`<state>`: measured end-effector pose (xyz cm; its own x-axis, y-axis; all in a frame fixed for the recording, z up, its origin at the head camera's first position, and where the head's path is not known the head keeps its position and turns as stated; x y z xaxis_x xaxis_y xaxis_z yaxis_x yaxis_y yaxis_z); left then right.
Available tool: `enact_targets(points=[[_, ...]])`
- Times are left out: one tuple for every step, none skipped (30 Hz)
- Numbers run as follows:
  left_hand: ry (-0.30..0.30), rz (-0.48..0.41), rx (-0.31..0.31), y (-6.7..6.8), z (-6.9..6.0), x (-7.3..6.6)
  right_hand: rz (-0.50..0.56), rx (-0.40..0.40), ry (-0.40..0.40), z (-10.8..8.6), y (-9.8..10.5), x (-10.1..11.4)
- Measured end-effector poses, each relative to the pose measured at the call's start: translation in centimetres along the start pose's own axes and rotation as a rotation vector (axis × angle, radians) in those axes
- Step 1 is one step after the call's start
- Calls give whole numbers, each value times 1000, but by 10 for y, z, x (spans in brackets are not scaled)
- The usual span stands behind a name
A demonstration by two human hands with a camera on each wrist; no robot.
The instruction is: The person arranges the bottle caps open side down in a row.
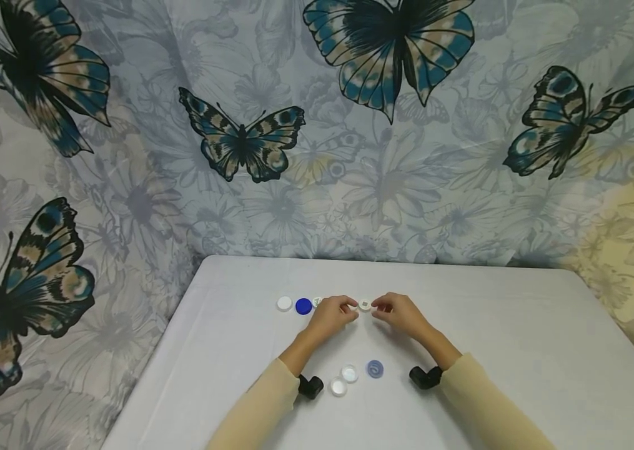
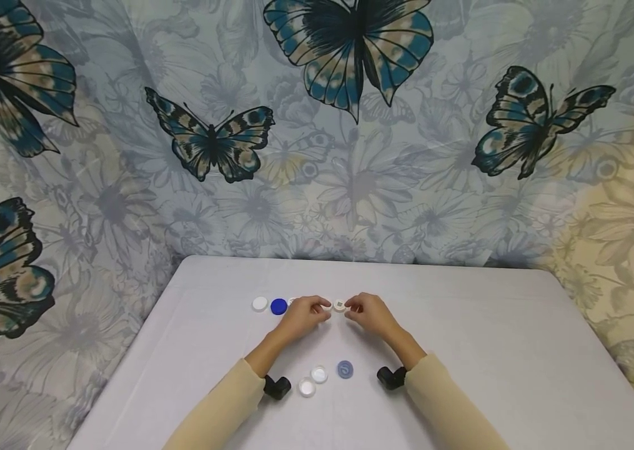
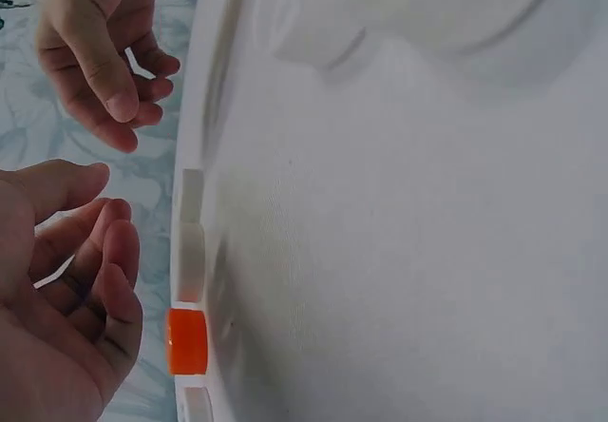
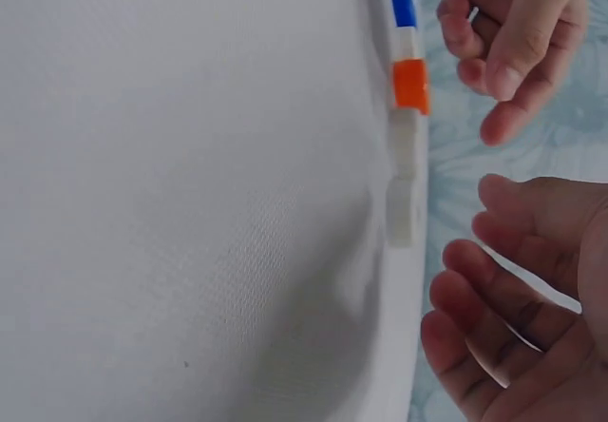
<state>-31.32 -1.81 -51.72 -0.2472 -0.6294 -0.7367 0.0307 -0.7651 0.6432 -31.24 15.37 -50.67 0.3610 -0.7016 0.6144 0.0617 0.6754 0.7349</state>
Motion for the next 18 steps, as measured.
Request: enact_targets(points=[[9, -13, 8, 0, -2, -1, 11, -1, 2, -3, 2, 2], [17, -27, 13, 1, -4, -1, 20, 1, 4, -6, 4, 3], [20, -39, 18, 2, -6, -3, 25, 4, -1, -9, 5, 4], [21, -53, 21, 2, -8, -4, 31, 5, -5, -13, 8, 5], [24, -65, 23, 3, -11, -7, 35, 7, -12, -16, 10, 5], [27, -74, 28, 4, -14, -9, 41, 9, -18, -20, 12, 6], [32, -85, 36, 4, -17, -10, 48, 12, -28, -24, 14, 6], [37, -92, 47, 5, -20, -12, 51, 18, -33, -28, 15, 6], [41, -98, 58, 5, -23, -13, 59, 22, -37, -32, 16, 7], [45, -99, 68, 5, -26, -14, 68, 24, -37, -36, 17, 8], [49, -98, 81, 5, -29, -15, 77, 27, -44, -40, 17, 8], [48, -97, 93, 5, -31, -15, 86, 29, -51, -43, 17, 8], [46, -102, 103, 4, -34, -16, 93, 31, -54, -46, 17, 9], [47, -102, 114, 4, -36, -16, 101, 35, -52, -49, 17, 10], [45, -105, 123, 3, -38, -17, 108, 38, -49, -52, 17, 11], [48, -102, 135, 3, -40, -17, 112, 41, -52, -54, 17, 12], [51, -103, 148, 2, -42, -17, 116, 45, -55, -57, 16, 13], [51, -99, 163, 1, -44, -17, 119, 51, -53, -59, 16, 13]])
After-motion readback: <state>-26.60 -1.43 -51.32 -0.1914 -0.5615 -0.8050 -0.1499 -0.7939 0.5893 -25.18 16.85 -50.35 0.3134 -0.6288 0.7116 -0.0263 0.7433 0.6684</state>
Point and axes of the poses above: each hand's wrist, its own z-axis towards the middle knuckle, its own y-axis out of the back of the hand, x = y × z, the point moved 5 cm from there along z, towards the middle knuckle, and after that the axes turned 13 degrees about -x, right-handed, at the moved point
